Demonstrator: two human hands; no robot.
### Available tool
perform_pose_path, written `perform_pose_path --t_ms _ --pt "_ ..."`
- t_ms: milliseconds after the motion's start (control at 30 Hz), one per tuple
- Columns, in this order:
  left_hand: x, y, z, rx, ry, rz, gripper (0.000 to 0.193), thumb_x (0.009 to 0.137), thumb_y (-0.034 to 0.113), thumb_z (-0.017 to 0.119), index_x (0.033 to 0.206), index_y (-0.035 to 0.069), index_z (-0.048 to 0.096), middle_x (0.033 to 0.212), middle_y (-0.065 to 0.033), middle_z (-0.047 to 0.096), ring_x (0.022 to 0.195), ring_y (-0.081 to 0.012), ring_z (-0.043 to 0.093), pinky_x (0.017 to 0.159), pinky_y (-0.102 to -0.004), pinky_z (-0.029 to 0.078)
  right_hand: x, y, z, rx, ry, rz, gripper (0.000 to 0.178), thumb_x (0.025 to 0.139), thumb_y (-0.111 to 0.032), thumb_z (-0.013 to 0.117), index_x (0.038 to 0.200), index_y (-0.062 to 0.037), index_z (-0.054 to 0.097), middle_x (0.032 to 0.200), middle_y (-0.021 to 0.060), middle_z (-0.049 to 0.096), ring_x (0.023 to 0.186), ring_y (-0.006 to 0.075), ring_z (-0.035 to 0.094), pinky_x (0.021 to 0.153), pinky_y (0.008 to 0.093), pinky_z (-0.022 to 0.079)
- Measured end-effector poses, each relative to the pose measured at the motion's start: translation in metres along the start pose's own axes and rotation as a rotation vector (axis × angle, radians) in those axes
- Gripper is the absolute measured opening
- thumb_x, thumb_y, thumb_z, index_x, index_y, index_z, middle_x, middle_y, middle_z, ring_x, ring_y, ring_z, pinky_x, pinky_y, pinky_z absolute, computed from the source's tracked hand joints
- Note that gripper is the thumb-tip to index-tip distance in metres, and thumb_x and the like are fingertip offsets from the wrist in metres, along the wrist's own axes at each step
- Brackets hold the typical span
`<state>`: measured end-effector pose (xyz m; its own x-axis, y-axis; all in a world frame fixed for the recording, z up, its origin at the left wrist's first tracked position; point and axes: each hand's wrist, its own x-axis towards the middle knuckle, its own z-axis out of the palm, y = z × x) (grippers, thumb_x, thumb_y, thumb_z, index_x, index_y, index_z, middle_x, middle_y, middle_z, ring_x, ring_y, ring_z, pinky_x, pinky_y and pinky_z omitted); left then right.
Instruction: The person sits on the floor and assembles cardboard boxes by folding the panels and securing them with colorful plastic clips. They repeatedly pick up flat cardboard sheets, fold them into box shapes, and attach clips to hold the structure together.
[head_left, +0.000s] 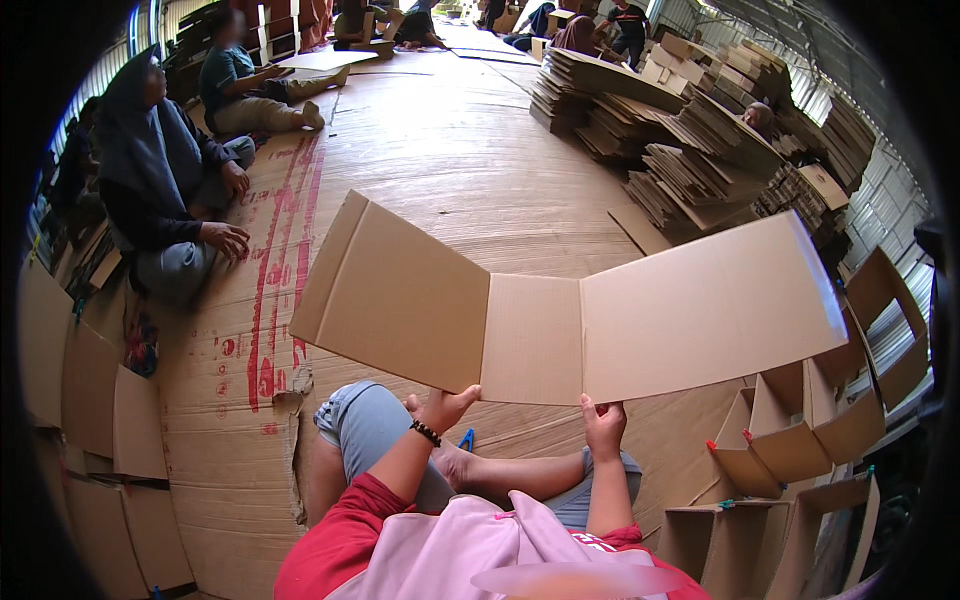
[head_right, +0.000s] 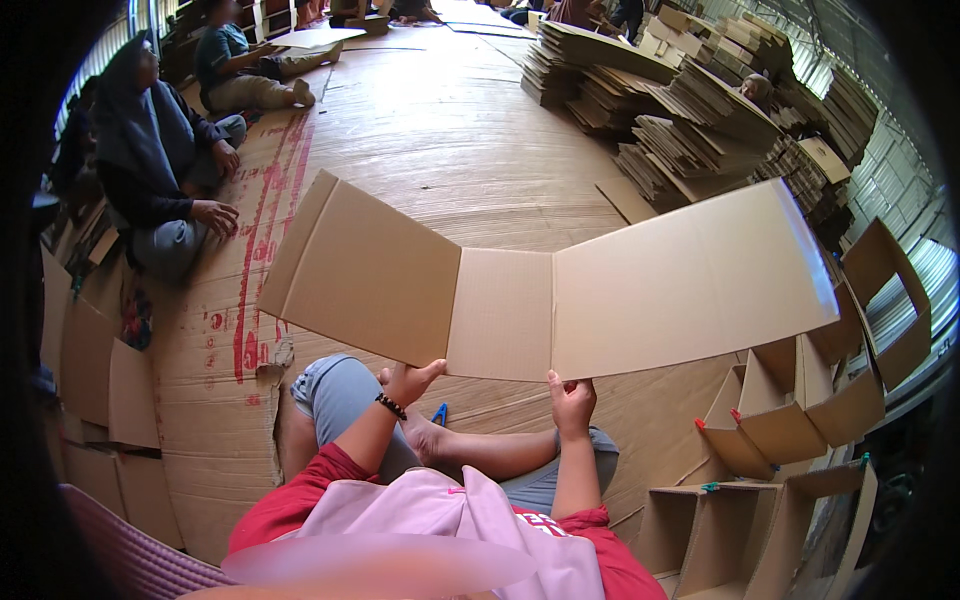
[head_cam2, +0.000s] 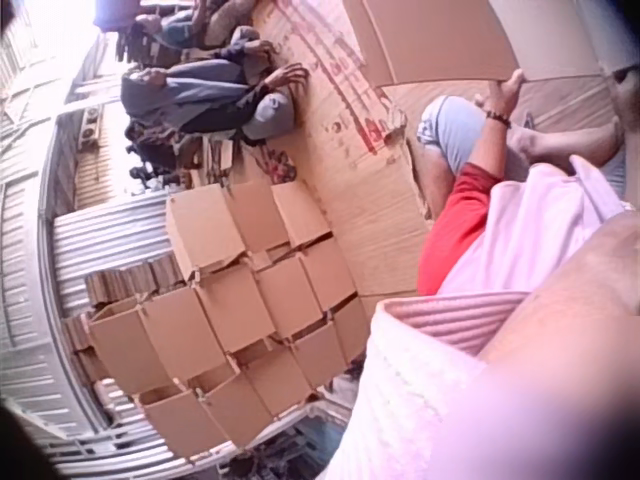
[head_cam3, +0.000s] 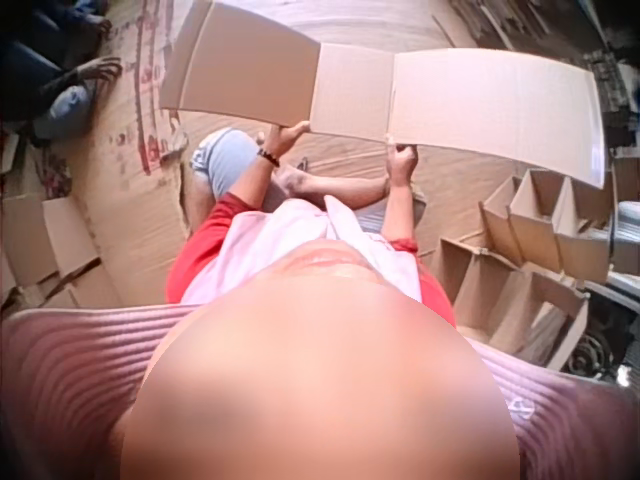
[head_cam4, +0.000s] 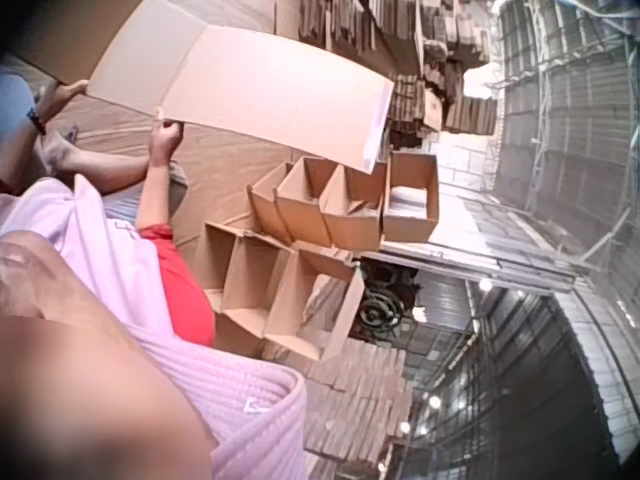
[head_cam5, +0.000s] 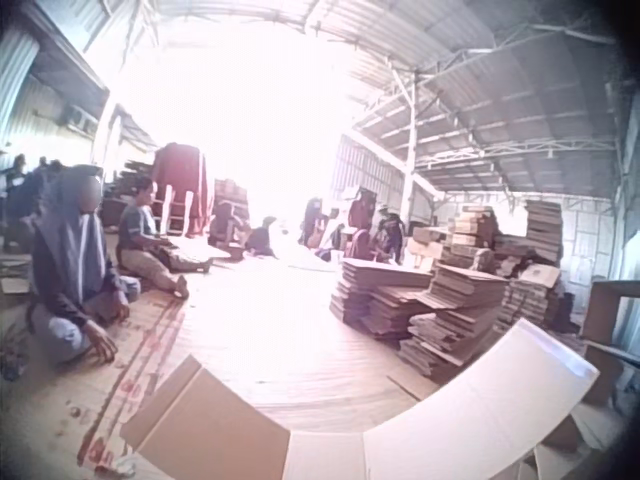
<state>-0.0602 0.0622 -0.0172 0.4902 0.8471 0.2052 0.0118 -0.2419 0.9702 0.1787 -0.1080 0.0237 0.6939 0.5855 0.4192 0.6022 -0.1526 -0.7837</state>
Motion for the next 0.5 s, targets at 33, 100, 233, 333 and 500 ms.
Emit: perform_pose_path --t_ms 33,100,233,333,500 --pt "-0.001 0.003 -0.002 0.009 -0.008 -0.004 0.021 0.083 0.018 0.07 0.082 -0.002 0.066 0.072 -0.0073 0.067 0.067 -0.0172 0.063 0.061 -0.0307 0.048 0.0 -0.002 -0.002 -0.022 -0.009 -0.034 0.034 0.078 -0.018 0.076 0.104 -0.0016 0.06 0.082 0.0081 0.064 0.06 0.0164 0.055 0.057 0.0321 0.048" --pt "-0.002 0.007 -0.003 0.048 -0.034 -0.008 0.021 0.083 0.019 0.07 0.083 -0.002 0.066 0.073 -0.0075 0.067 0.068 -0.0175 0.063 0.062 -0.0308 0.049 0.0 -0.007 -0.006 -0.085 -0.018 -0.077 0.034 0.078 -0.018 0.076 0.104 -0.0029 0.06 0.081 0.0084 0.063 0.06 0.0179 0.055 0.057 0.032 0.048" --pt "-0.003 0.011 -0.002 0.058 -0.049 0.012 0.021 0.083 0.019 0.07 0.086 -0.002 0.067 0.076 -0.0076 0.069 0.069 -0.0181 0.063 0.063 -0.0315 0.049 0.001 -0.022 -0.017 -0.158 -0.018 -0.106 0.03 0.079 -0.015 0.074 0.104 -0.0041 0.061 0.078 0.0063 0.061 0.06 0.0134 0.052 0.057 0.0278 0.046" --pt "-0.003 0.014 -0.003 0.037 -0.043 0.015 0.02 0.084 0.018 0.069 0.087 -0.002 0.068 0.076 -0.0074 0.069 0.069 -0.018 0.063 0.064 -0.0319 0.05 0.006 -0.036 -0.028 -0.098 -0.065 -0.125 0.032 0.079 -0.014 0.075 0.106 -0.0036 0.06 0.08 0.0032 0.061 0.062 0.0103 0.05 0.057 0.0256 0.044" --pt "0.004 0.011 -0.017 -0.039 0.012 -0.038 0.016 0.085 0.013 0.067 0.084 -0.003 0.066 0.072 -0.004 0.065 0.069 -0.0145 0.061 0.063 -0.0306 0.049 0.026 -0.043 -0.067 0.359 -0.111 -0.023 0.04 0.082 -0.031 0.073 0.105 -0.0004 0.061 0.082 -0.0022 0.055 0.068 0.0046 0.044 0.06 0.021 0.038"
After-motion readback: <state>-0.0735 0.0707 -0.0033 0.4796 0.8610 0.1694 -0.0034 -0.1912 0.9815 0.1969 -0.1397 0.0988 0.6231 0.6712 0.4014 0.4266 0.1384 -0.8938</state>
